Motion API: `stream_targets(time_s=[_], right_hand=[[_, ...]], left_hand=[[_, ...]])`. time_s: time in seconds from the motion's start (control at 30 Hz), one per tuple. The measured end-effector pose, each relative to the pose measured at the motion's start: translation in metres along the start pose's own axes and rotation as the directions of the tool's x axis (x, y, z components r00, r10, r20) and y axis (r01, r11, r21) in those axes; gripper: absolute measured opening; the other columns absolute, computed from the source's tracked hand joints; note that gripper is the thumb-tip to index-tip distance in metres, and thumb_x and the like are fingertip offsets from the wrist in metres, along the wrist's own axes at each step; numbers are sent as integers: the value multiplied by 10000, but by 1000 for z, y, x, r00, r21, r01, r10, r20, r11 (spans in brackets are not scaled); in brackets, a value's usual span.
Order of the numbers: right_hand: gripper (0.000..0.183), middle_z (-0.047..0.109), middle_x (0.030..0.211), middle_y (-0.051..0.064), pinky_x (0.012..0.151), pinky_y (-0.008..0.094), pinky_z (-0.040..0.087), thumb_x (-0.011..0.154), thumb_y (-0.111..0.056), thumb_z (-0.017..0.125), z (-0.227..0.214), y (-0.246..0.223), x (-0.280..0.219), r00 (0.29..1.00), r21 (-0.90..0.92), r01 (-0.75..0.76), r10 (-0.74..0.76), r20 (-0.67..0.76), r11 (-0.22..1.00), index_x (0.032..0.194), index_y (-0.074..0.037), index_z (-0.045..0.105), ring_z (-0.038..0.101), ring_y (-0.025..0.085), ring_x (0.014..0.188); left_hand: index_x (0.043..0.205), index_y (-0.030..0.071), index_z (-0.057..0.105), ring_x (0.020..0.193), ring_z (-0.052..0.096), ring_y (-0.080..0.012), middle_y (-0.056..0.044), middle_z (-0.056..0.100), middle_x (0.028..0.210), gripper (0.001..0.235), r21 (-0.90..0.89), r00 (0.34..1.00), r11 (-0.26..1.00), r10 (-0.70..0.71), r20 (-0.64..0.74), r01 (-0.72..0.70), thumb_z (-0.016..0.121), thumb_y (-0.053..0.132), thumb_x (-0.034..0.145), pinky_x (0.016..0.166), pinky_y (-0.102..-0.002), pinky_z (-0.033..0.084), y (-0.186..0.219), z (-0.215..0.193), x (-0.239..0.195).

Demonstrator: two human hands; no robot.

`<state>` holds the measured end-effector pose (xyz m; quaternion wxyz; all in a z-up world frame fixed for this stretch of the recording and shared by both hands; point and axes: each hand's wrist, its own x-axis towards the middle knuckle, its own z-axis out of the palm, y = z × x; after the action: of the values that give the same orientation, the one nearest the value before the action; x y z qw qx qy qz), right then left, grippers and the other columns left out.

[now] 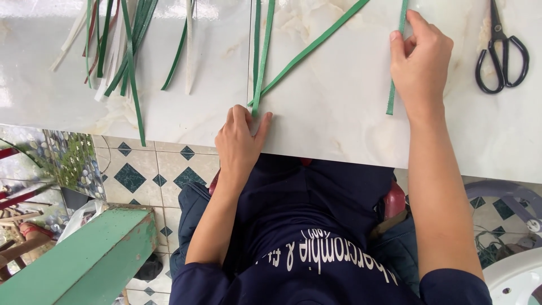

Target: Arranging and cutting green plastic strips to form a star-shaped frame on a table.

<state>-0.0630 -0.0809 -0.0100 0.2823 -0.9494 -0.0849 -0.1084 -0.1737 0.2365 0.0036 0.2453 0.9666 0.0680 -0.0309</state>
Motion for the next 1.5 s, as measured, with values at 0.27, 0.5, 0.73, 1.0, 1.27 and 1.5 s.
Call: stream_targets(time_s=[0.27,0.5,0.73,1.0,1.27,1.5], right_hand=[[384,568,713,50,763,406,498,984,-52,779,-5,-2,-3,999,-84,24,-22,28,996,1307,103,642,561,251,774],[348,536,697,41,717,390,503,986,-18,754,3,0,-13,997,-115,78,-79,0,990,1303,89,655,529,219,718],[325,520,698,39,657,370,483,984,-10,704,8,5,-21,997,-124,75,-77,-17,990,1301,55,665,516,201,678],[312,553,750,78,629,353,492,988,19,674,7,1,-36,996,-129,65,-73,-60,989,1297,60,672,525,202,613],[304,577,762,74,589,358,491,985,17,680,5,-6,-62,994,-172,53,-68,-84,984,1286,60,680,541,209,619],[314,575,777,63,578,346,476,988,1,679,5,-9,-75,995,-172,52,-66,-76,984,1299,41,681,537,196,617]], left_hand=[[886,88,393,471,451,-283,-24,524,746,342,-35,999,999,29,17,-28,543,375,996,421,-384,370,-5,2,8],[851,109,367,449,390,-233,13,457,669,305,-17,997,997,78,-4,-78,521,320,1010,419,-352,314,-8,3,6],[814,79,356,477,244,-178,0,346,577,243,-293,995,951,93,-42,-101,385,171,1037,446,-332,230,2,-3,1],[807,63,340,510,310,-117,-5,386,609,274,-620,993,782,-17,-118,-61,285,170,1052,489,-292,249,12,-6,-4],[751,104,374,520,291,-89,5,366,592,347,-781,930,623,-260,-260,-45,293,278,1040,477,-236,236,11,-15,1],[754,110,356,532,291,-79,18,354,639,344,-818,921,573,-288,-262,-53,297,292,1040,473,-222,230,9,-13,-1]])
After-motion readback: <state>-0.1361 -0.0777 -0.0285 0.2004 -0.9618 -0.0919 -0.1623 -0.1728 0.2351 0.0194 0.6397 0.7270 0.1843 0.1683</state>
